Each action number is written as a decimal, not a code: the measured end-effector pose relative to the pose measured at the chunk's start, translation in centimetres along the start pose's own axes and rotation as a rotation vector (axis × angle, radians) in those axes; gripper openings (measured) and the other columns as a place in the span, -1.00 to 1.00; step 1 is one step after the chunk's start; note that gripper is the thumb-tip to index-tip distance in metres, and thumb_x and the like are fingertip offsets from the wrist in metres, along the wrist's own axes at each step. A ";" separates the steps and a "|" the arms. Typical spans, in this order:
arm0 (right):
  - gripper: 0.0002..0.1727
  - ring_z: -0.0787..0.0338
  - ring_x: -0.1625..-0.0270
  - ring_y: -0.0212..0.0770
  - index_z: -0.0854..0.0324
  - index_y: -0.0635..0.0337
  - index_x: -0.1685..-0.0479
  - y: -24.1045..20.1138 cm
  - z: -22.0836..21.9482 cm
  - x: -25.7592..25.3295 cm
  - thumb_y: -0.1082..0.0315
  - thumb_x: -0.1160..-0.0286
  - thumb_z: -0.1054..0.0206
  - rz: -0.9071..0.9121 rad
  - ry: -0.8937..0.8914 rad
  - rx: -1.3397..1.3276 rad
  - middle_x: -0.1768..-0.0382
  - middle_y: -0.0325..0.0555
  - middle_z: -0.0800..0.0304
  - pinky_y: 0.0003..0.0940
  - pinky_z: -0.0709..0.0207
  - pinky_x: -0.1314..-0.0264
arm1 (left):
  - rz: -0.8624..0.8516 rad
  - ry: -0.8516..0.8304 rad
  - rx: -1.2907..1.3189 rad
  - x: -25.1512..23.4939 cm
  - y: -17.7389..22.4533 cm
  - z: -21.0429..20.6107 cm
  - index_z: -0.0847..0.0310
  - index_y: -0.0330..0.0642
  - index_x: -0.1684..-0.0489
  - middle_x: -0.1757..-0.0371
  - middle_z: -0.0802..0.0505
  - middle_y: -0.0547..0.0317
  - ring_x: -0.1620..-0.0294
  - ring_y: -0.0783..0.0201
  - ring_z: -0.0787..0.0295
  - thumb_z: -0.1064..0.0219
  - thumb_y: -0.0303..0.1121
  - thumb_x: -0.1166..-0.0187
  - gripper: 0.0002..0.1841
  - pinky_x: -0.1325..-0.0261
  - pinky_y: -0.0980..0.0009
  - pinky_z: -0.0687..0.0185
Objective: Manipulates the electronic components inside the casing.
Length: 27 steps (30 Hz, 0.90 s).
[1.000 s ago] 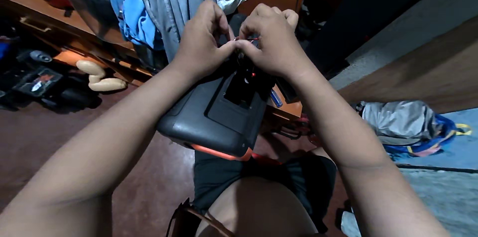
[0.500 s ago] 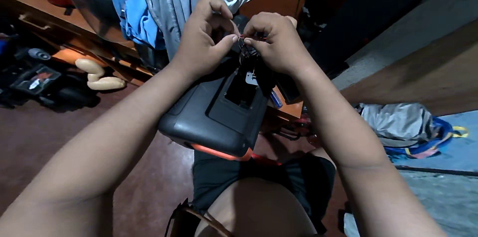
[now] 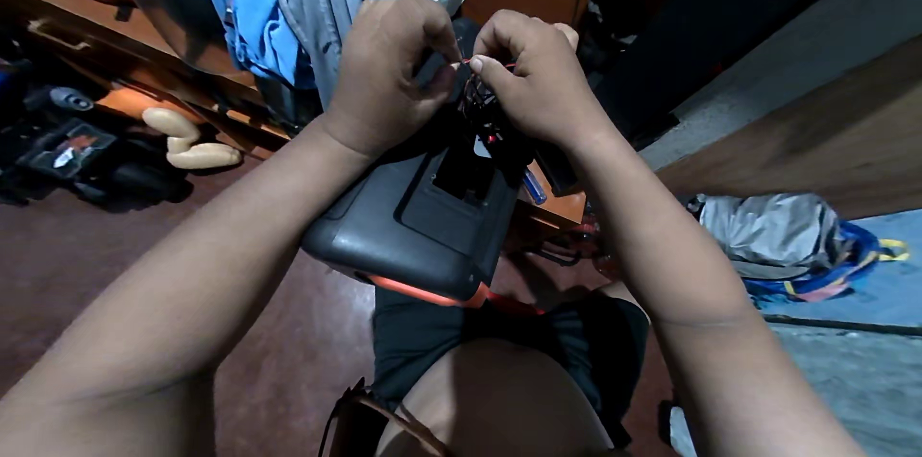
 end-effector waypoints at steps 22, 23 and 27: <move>-0.84 -0.77 -0.10 -0.08 -0.86 -0.01 0.22 0.7 -1.1 0.5 0.27 -0.61 -0.34 0.484 0.399 0.329 0.22 -0.24 -0.90 0.22 -0.19 -0.45 | 0.959 -0.415 0.714 -1.6 -0.8 0.0 -0.76 -0.05 0.33 0.35 -0.82 0.42 0.30 0.53 -0.70 -0.16 -0.28 -0.78 -0.72 0.12 0.57 -0.61; -0.83 -0.76 -0.09 -0.07 -0.86 -0.01 0.22 0.7 -1.1 0.5 0.26 -0.61 -0.33 0.482 0.395 0.332 0.24 -0.23 -0.89 0.22 -0.18 -0.45 | 0.962 -0.412 0.716 -1.6 -0.7 0.0 -0.75 -0.05 0.33 0.36 -0.81 0.42 0.31 0.53 -0.69 -0.17 -0.28 -0.77 -0.73 0.12 0.57 -0.61; -0.78 -0.74 -0.08 -0.10 -0.87 -0.03 0.22 0.8 -1.1 0.5 0.22 -0.64 -0.28 0.415 0.332 0.322 0.27 -0.27 -0.88 0.21 -0.13 -0.47 | 0.889 -0.407 0.643 -1.4 -0.3 0.2 -0.71 -0.07 0.32 0.42 -0.74 0.40 0.40 0.54 -0.62 -0.23 -0.28 -0.76 -0.77 0.23 0.57 -0.58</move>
Point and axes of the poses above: each hand's wrist, its own x-axis away from the middle knuckle, its own z-axis out of the back of the hand, y = z × x, the point moved 2 cm from there along -x, towards the middle knuckle
